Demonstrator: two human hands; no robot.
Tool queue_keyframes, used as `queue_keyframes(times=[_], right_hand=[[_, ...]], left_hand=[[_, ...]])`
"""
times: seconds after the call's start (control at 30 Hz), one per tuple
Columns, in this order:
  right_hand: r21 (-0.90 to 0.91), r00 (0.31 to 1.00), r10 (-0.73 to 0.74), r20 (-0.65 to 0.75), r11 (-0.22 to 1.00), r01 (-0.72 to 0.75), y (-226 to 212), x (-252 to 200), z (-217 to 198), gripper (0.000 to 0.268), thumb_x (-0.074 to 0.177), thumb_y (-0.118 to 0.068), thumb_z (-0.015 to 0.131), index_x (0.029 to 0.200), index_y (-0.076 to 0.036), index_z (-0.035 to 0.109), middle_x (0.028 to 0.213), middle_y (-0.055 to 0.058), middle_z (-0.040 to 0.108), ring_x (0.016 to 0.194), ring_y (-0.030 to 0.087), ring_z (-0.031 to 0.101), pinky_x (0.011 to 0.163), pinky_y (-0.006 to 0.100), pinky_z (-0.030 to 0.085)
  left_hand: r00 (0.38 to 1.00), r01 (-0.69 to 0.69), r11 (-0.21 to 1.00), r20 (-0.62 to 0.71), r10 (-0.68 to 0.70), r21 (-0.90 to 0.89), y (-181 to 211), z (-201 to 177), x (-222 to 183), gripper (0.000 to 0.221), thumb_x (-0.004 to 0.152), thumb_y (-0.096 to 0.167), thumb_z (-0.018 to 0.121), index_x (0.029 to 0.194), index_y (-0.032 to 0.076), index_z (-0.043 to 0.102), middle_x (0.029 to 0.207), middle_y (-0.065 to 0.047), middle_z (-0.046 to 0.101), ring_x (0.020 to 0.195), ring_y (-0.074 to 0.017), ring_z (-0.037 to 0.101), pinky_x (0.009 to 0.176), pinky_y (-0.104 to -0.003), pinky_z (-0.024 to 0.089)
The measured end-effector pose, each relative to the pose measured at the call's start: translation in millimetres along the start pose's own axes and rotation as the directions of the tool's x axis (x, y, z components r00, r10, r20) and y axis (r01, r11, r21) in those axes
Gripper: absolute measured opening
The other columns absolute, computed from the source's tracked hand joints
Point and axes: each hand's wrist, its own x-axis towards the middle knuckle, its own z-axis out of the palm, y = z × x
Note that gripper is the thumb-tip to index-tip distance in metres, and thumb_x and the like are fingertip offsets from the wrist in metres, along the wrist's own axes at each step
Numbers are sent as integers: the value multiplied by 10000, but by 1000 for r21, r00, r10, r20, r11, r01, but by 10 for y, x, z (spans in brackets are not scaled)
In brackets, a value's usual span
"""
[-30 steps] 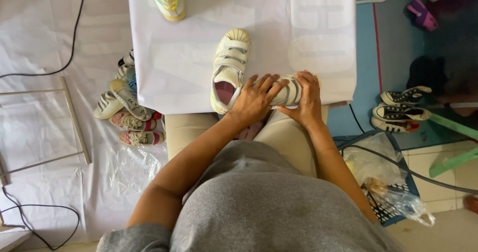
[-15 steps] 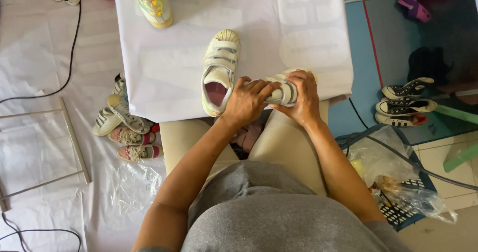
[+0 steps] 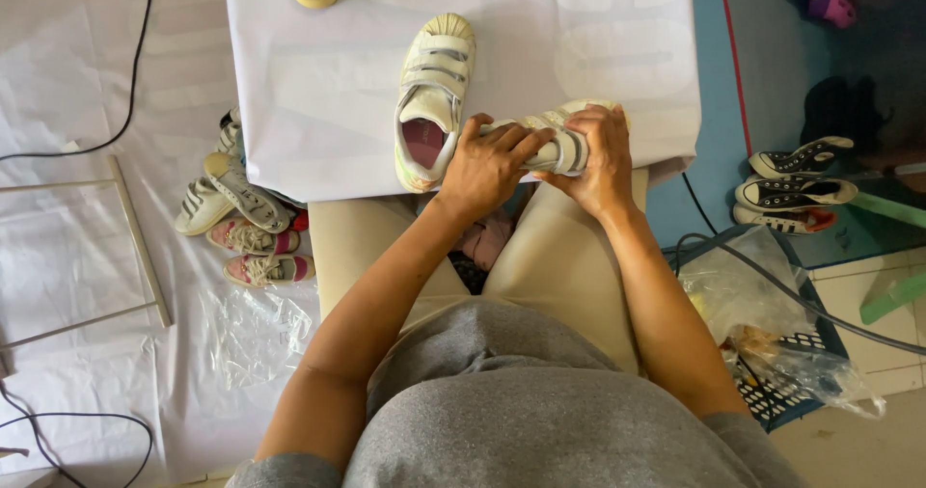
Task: Adjusting velcro straps and inserting paper stuffing into sneakers to prepare them for display or storage.
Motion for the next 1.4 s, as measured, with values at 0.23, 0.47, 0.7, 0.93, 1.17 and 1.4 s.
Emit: queue_keyframes(times=[0.23,0.47,0.7,0.93,1.17,1.4], right_hand=[[-56,999,-41,-3,998,41,-36,-22,-35,596,589,-282,1025,1033,-96,674,1076,72,667,1162,330,598,1184,539,276],[-7,1000,29,3,1000,-29,-86,-14,-25,772,669,-357,988,1243,-45,575,1302,161,579,1316,394,503,1197,586,218],[-6,969,238,-66,971,-239,37,-173,-18,880,941,-179,850,1571,-15,258,1639,225,216,1528,424,227,1238,597,258],[104,963,266,-36,960,-261,-102,-100,-56,714,935,-121,781,1491,-7,348,1510,229,339,1440,449,353,1176,577,368],[179,938,346,13,922,-342,-39,-145,-58,613,1008,-276,749,1444,-41,387,1412,157,419,1298,382,523,1062,513,507],[181,952,303,43,935,-306,-70,-118,-66,466,1052,-306,687,1352,-11,487,1264,161,548,1142,385,623,979,506,536]], left_hand=[[991,-12,1000,-136,8,-27,-5,142,-30,319,937,271,671,1250,260,613,949,38,692,897,-121,719,954,-390,371],[995,16,995,-102,-7,94,-3,163,-41,699,809,333,806,1429,249,494,1142,10,655,1021,-149,712,1025,-434,396],[939,337,939,-93,-331,61,174,-30,95,967,823,417,886,1551,72,351,1349,-182,566,1175,-344,701,1011,-454,536],[883,465,832,95,-459,-303,31,-201,37,699,932,404,734,1411,-29,466,1280,-270,553,1056,-502,689,887,-545,569],[848,520,811,269,-456,-268,146,-255,-187,608,915,416,687,1360,46,499,1115,-186,630,940,-457,719,767,-542,587],[884,459,859,216,-414,-229,250,-521,-40,678,837,195,801,1381,115,405,1359,-202,452,1207,-488,588,898,-605,562]])
